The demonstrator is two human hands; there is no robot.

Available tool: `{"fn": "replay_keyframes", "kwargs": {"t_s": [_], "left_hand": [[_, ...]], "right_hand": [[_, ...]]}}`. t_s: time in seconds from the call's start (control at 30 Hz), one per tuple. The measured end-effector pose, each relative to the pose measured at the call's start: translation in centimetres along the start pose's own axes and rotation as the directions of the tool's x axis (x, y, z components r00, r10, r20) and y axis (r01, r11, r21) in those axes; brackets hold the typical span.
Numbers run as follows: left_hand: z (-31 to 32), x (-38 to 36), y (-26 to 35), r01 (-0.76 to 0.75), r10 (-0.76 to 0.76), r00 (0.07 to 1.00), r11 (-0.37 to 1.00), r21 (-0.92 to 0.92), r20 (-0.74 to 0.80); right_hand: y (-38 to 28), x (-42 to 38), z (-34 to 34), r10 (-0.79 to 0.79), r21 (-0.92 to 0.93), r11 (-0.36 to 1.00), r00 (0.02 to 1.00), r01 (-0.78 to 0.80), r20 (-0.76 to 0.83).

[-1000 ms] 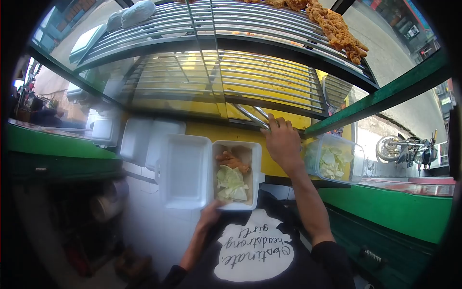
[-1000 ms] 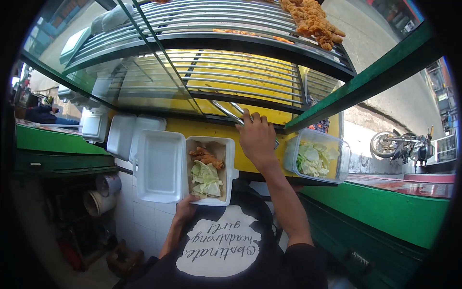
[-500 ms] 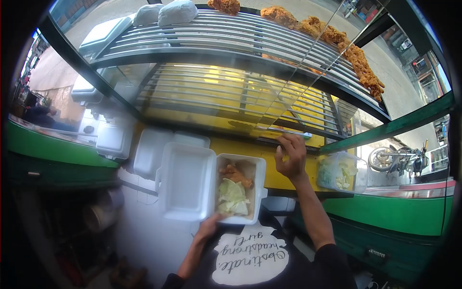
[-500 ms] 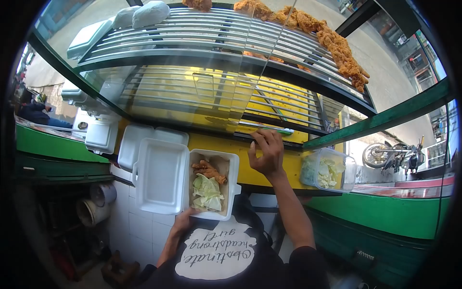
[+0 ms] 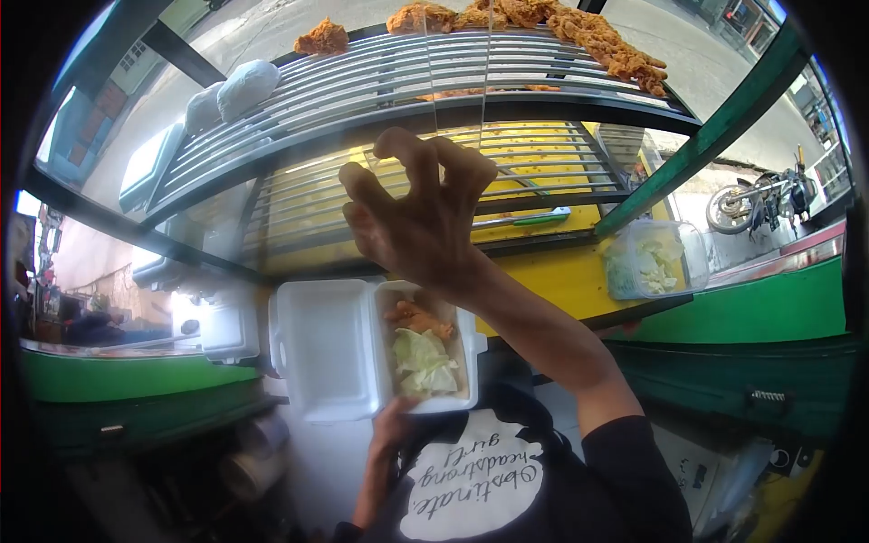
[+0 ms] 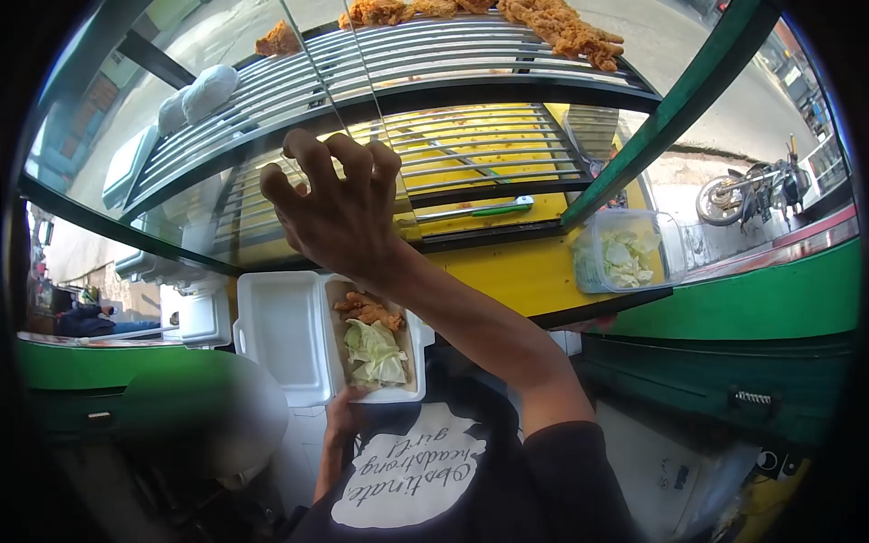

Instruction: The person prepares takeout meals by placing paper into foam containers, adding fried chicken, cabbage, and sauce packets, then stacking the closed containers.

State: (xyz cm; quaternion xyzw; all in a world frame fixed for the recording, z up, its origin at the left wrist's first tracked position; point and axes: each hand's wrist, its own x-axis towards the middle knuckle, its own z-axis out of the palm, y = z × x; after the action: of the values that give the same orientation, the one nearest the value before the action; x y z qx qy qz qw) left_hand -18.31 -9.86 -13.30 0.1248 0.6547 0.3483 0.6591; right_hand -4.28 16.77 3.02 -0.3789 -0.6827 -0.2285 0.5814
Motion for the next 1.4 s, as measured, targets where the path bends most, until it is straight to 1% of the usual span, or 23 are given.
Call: {"fn": "replay_keyframes", "kwargs": {"t_s": [0.07, 0.1, 0.13, 0.2, 0.23, 0.27, 0.33, 0.53, 0.57, 0.63, 0.73, 0.87, 0.93, 1.0, 1.07, 1.13, 1.17, 1.2, 1.23, 1.27, 1.3, 1.33, 1.4], "left_hand": [[-3.4, 3.2, -4.1, -0.352, 0.344, 0.936, 0.923, 0.153, 0.074], [-1.8, 1.0, -1.6, -0.601, 0.607, 0.775, 0.622, 0.502, 0.176], [-2.4, 2.0, -2.4, -0.603, 0.603, 0.776, 0.622, 0.499, 0.185], [-4.1, 4.9, -4.9, -0.399, 0.400, 0.915, 0.878, 0.265, 0.054], [-3.7, 4.5, -4.5, -0.340, 0.339, 0.940, 0.940, 0.033, 0.044], [-3.2, 3.8, -4.1, -0.339, 0.337, 0.940, 0.941, 0.024, 0.048], [-1.9, 2.1, -2.7, -0.322, 0.296, 0.945, 0.921, 0.220, 0.141], [-0.2, 3.0, -2.9, -0.278, 0.276, 0.948, 0.961, -0.013, 0.157], [-0.3, 3.5, -3.3, -0.273, 0.271, 0.949, 0.962, -0.011, 0.162], [-0.6, 4.9, -4.2, -0.378, 0.374, 0.921, 0.926, 0.017, 0.105], [-0.1, 5.4, -4.2, -0.380, 0.364, 0.924, 0.912, 0.156, 0.120], [2.0, 3.9, -2.3, -0.393, 0.378, 0.919, 0.899, 0.190, 0.113], [5.7, 1.2, -0.7, -0.582, 0.569, 0.793, 0.602, 0.546, 0.218], [8.0, 0.4, -0.7, -0.571, 0.597, 0.785, 0.591, 0.570, 0.168], [8.7, 0.3, -1.1, -0.573, 0.636, 0.763, 0.581, 0.578, 0.117], [8.6, 0.8, -2.3, -0.620, 0.620, 0.752, 0.549, 0.560, 0.225], [11.9, 1.1, -3.5, -0.619, 0.626, 0.750, 0.554, 0.557, 0.211], [12.1, 1.6, -4.1, -0.516, 0.512, 0.848, 0.734, 0.441, 0.139], [12.5, 2.0, -4.8, -0.380, 0.370, 0.925, 0.874, 0.304, 0.091], [11.2, 2.6, -5.2, -0.376, 0.368, 0.926, 0.877, 0.300, 0.086], [11.4, 3.2, -6.0, -0.396, 0.397, 0.918, 0.905, 0.156, 0.027], [12.0, 3.4, -6.4, -0.417, 0.417, 0.908, 0.909, 0.011, -0.036], [13.8, 2.8, -6.2, -0.400, 0.398, 0.916, 0.916, -0.045, -0.047]], "right_hand": [[0.6, 0.4, -0.6, -0.002, -0.051, 0.999, 1.000, 0.002, 0.002], [1.0, 0.4, -1.0, 0.004, -0.048, 0.999, 1.000, -0.004, -0.005], [1.4, 0.5, -1.4, 0.007, -0.039, 0.999, 1.000, -0.007, -0.007], [2.8, 0.4, -3.0, 0.016, -0.035, 0.999, 0.999, -0.015, 0.034], [3.7, 0.4, -3.7, 0.029, -0.064, 0.998, 0.997, -0.024, 0.070], [4.5, 0.4, -4.4, 0.040, -0.093, 0.995, 0.994, -0.030, 0.098], [6.1, 0.5, -6.0, 0.014, -0.188, 0.982, 0.993, 0.008, 0.118], [10.3, 0.7, -9.9, 0.070, -0.321, 0.947, 0.986, -0.017, 0.152], [11.1, 0.6, -10.3, 0.068, -0.332, 0.943, 0.986, -0.014, 0.151], [12.4, 0.2, -11.3, 0.061, -0.359, 0.933, 0.987, -0.004, 0.147], [13.3, 0.1, -12.3, 0.089, -0.396, 0.918, 0.981, -0.014, 0.172], [14.3, -0.1, -12.5, 0.135, -0.390, 0.920, 0.971, -0.049, 0.198], [15.9, 0.1, -14.0, 0.101, -0.341, 0.940, 0.968, -0.018, 0.228], [16.8, 0.2, -15.7, 0.081, -0.315, 0.949, 0.969, -0.004, 0.233], [18.7, 0.2, -17.1, -0.086, -0.078, 0.992, 0.976, 0.104, 0.198], [20.9, 0.4, -20.3, -0.117, -0.114, 0.985, 0.986, 0.131, 0.120], [25.3, 0.2, -22.7, -0.076, -0.104, 0.991, 0.994, 0.084, 0.080], [27.7, -0.2, -22.7, 0.010, -0.074, 0.997, 1.000, -0.012, -0.020], [29.5, -0.1, -23.3, 0.121, -0.086, 0.989, 0.992, -0.117, 0.037], [30.4, -0.7, -22.8, 0.315, -0.101, 0.948, 0.935, -0.302, 0.161], [32.1, -1.1, -22.4, 0.459, -0.105, 0.886, 0.825, -0.451, 0.330], [33.9, -1.6, -22.1, 0.568, -0.137, 0.801, 0.666, -0.583, 0.483], [37.7, -3.9, -21.2, 0.550, -0.325, 0.709, 0.202, -0.626, 0.811]]}}
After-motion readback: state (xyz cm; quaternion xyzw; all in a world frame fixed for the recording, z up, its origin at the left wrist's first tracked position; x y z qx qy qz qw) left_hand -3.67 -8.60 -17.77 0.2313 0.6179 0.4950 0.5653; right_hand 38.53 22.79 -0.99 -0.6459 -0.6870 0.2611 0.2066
